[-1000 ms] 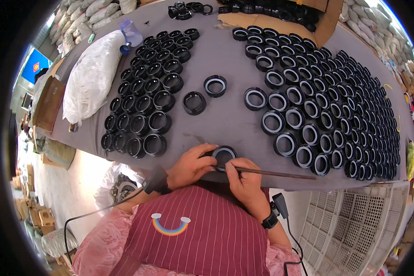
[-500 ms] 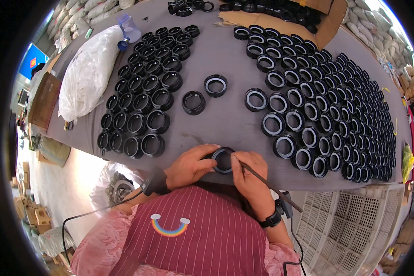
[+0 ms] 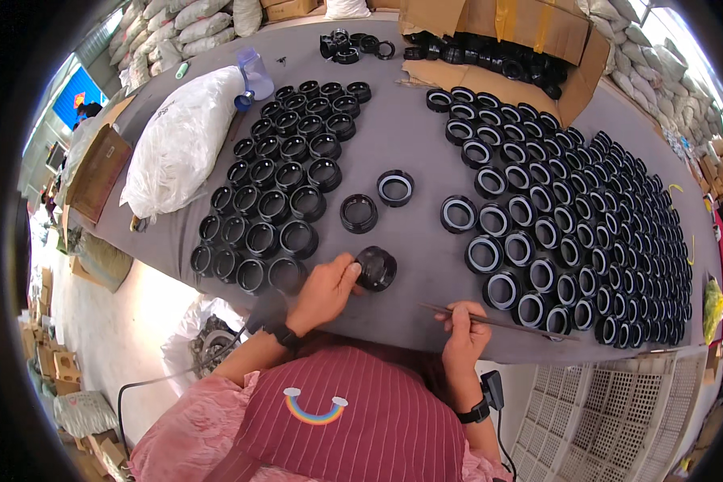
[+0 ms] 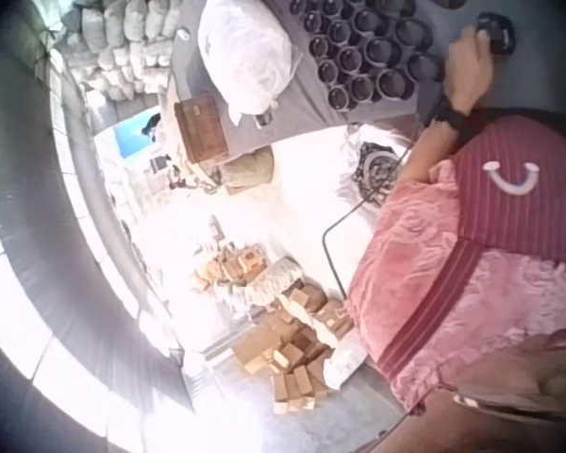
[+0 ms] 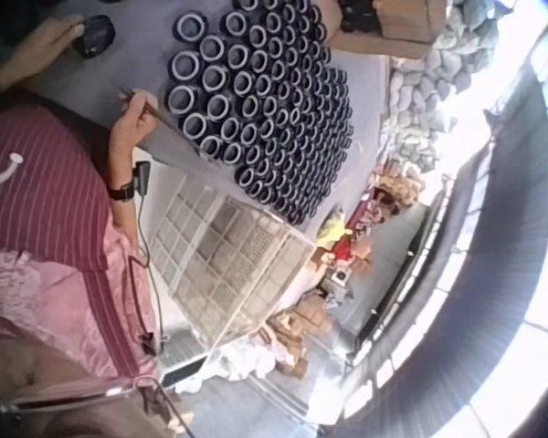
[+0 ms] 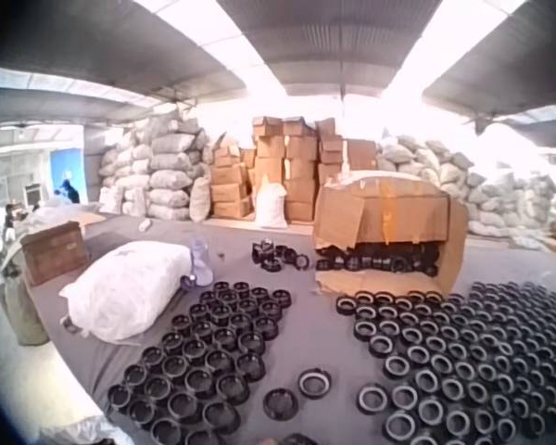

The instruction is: The recorder is using a small tool to inspect and possibly trim excess material from circular black rubber or plastic industrial components.

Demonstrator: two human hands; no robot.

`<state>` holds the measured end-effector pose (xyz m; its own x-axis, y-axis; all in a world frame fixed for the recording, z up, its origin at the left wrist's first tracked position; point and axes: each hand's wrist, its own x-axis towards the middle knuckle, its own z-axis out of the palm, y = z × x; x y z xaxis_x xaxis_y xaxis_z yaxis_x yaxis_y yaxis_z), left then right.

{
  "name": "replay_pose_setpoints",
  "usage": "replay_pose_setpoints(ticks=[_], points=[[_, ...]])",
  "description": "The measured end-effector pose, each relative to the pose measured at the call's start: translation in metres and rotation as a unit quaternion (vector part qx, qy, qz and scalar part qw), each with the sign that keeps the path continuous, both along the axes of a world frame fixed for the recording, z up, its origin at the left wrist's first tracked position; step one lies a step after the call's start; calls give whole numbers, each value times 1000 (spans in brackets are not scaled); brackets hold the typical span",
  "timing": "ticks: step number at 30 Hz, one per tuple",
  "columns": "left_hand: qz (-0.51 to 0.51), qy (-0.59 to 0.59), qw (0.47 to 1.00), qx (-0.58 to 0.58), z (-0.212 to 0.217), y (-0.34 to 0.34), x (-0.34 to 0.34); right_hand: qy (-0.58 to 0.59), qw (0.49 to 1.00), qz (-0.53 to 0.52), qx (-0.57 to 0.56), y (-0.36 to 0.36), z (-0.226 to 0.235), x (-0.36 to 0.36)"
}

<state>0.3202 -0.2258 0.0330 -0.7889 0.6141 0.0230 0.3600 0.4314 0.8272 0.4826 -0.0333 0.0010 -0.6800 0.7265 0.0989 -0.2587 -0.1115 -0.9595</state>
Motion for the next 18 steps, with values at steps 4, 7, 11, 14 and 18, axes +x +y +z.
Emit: replay_pose_setpoints(ticks=[4,7,11,14,18], points=[[84,157,977,-118,5,1,-2,-27,999,21,37,-5,-11,5],[72,260,953,-135,7,1,10,-42,998,31,46,-4,-13,8],[-57,329,940,-67,5,7,10,-37,995,77,48,-3,-14,11],[-13,346,927,-141,3,13,0,-47,992,93,66,-3,-16,13],[51,331,922,-192,1,32,-33,-36,992,105,66,-1,-19,15]])
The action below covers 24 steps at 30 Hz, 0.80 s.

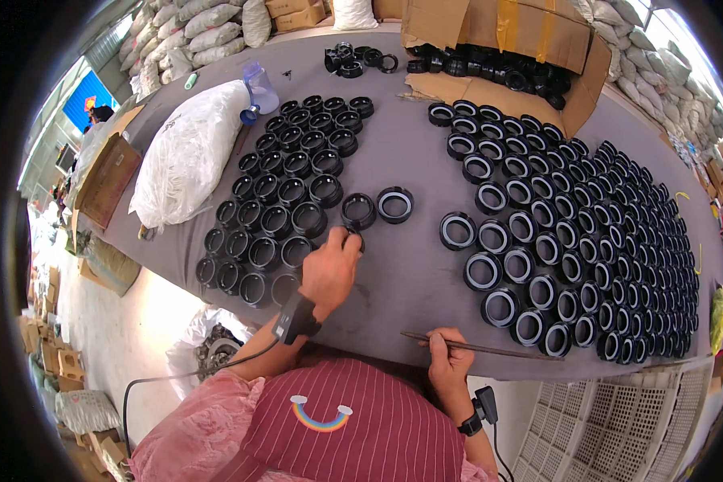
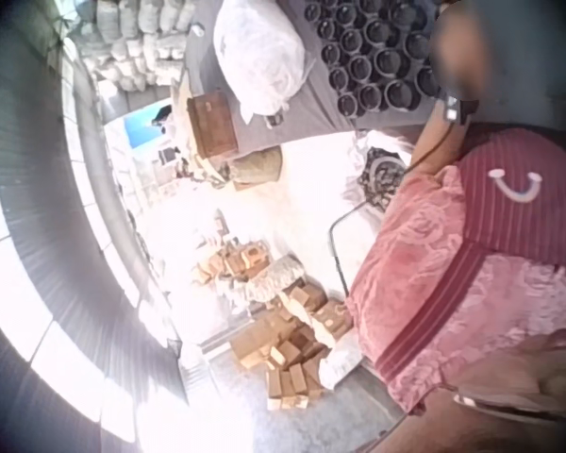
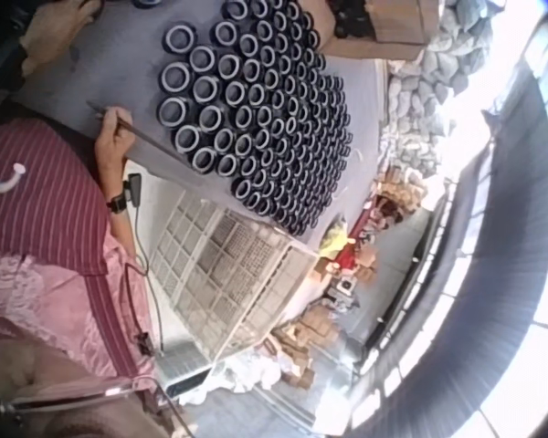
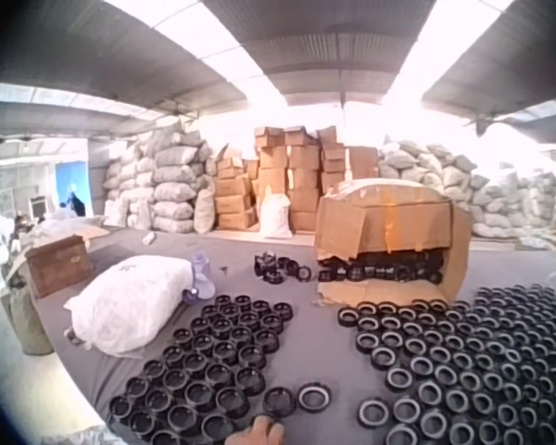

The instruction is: The recorder is using a small tool to inspect and possibly trim excess material from circular black rubber or plastic industrial components.

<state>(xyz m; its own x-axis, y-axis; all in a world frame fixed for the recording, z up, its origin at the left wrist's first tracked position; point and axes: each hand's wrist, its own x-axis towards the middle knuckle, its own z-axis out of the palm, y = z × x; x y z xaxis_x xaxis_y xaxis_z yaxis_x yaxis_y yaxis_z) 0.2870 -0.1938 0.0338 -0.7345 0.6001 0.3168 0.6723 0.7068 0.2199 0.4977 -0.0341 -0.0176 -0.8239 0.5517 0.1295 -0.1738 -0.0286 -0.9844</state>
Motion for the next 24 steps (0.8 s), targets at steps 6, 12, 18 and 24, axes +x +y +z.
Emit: replay_pose_setpoints(ticks=[6,12,18,24], points=[[38,50,998,26,9,36,-35,13,1000,5,-9,1,0,2],[-6,13,999,-49,5,71,-31,23,1000,9,-2,1,-1,3],[7,28,999,-24,0,72,-18,24,1000,6,11,1,-6,4],[-123,111,982,-96,-3,-18,35,19,1000,-10,11,2,-9,3]])
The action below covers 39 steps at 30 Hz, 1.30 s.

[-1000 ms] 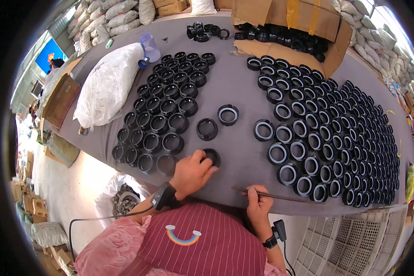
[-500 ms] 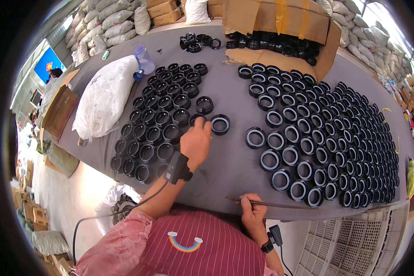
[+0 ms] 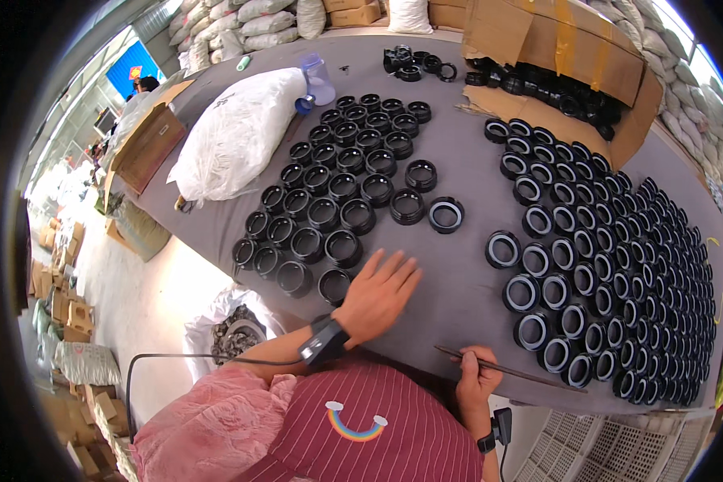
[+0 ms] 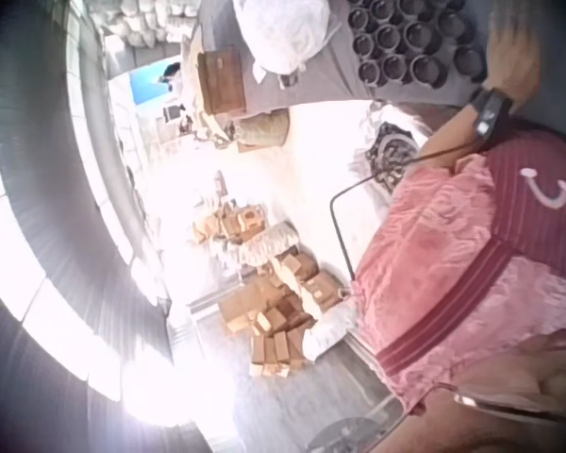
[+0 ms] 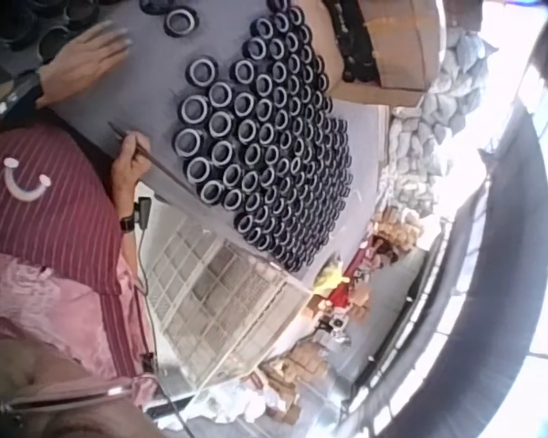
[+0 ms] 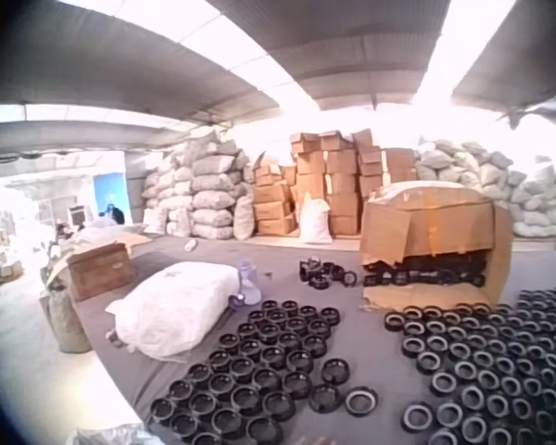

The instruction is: The recorder is using a small tool to inspect and possibly trim excess material from circular black rubber or plastic industrial components.

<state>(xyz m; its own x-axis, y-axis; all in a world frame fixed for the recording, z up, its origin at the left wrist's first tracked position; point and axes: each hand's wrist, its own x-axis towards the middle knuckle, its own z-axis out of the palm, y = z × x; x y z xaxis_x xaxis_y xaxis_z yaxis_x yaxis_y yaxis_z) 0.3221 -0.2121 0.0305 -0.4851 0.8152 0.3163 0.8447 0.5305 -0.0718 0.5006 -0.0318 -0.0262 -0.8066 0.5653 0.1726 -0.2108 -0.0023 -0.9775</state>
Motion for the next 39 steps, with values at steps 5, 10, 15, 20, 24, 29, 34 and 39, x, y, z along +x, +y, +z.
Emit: replay_pose_setpoints(ticks=[5,10,15,20,24,29,34,39], points=[[-14,16,999,-48,-7,-64,-2,0,1000,13,12,-2,2,-3],[13,-5,1000,-23,-4,-53,-2,-1,1000,-20,-1,-2,14,-2],[-104,-194,969,109,-13,3,19,-51,997,52,-7,7,26,8],[-104,-236,960,110,-26,30,14,-43,976,74,201,46,21,0],[-85,-309,943,90,-15,33,13,-30,977,128,168,56,21,-5],[-91,-284,950,96,-5,35,12,-21,979,133,153,58,23,-6],[41,-282,931,228,-20,49,2,-12,977,127,172,56,8,0],[57,-86,960,261,-12,91,-50,-28,990,86,108,47,16,4]])
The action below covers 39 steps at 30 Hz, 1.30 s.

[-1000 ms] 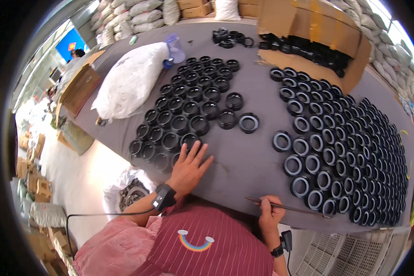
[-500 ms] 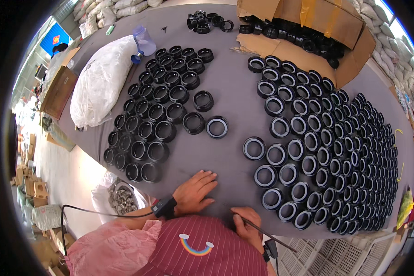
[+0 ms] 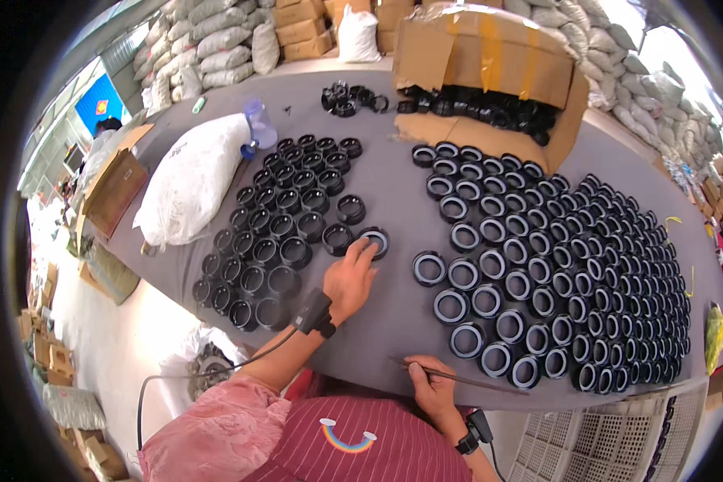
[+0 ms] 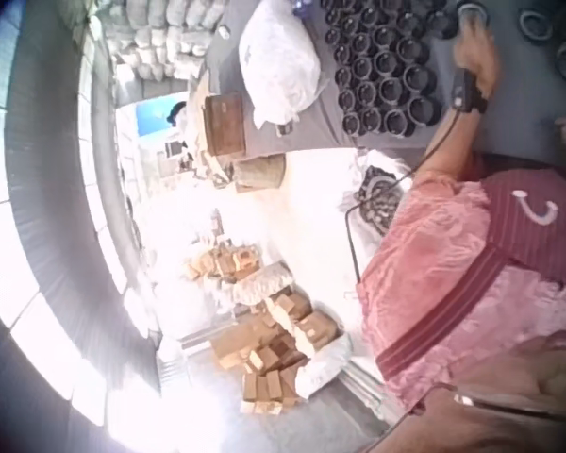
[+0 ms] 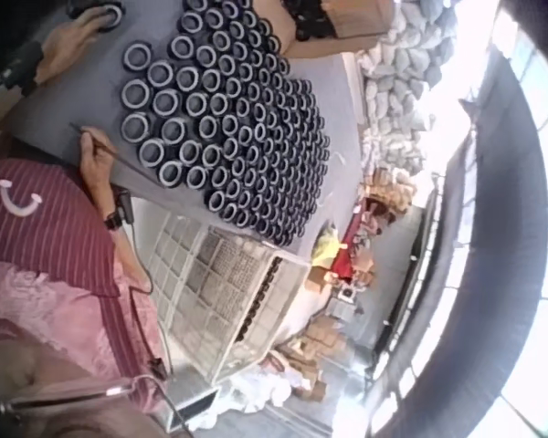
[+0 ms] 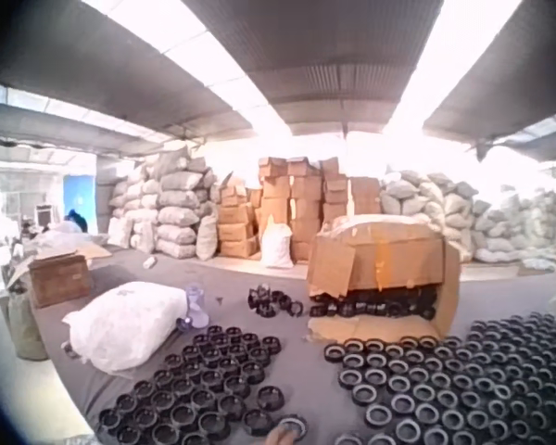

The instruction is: The recorder is using a small tool to inspect and possibly trim excess material from circular black rubber or plastic industrial components.

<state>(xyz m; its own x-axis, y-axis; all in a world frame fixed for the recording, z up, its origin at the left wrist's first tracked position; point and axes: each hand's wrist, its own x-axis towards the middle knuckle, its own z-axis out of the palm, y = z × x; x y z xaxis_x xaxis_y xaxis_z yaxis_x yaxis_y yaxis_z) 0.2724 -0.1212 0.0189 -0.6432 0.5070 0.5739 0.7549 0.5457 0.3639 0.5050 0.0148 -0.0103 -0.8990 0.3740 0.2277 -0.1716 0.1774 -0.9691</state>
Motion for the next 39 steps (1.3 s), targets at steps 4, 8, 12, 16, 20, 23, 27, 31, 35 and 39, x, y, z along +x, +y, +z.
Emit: replay_pose_setpoints(ticks=[4,8,12,16,20,23,27,31,35,39], points=[[14,4,996,-86,1,11,-19,-23,1000,5,-19,-3,6,0],[-23,-28,993,-112,-1,1,4,-26,997,-3,-77,-4,1,2],[-191,-111,966,-131,-4,-31,70,26,986,-68,-148,-2,-2,13],[-290,-152,938,-118,-5,-53,114,83,970,-106,-201,-3,7,25],[-249,-180,952,0,-6,-59,123,52,988,-89,-119,-6,21,30],[-249,-193,949,-32,-8,-64,120,31,998,-48,38,-9,25,20],[-257,-194,947,-9,-14,-65,119,43,993,-23,111,-14,29,10],[-262,-200,944,2,-15,-64,116,30,986,-16,162,-20,29,6],[-273,-196,942,-16,-11,-64,113,-21,988,-31,146,-27,30,2],[-286,-155,946,7,-10,-60,110,-100,986,-6,135,-21,43,1]])
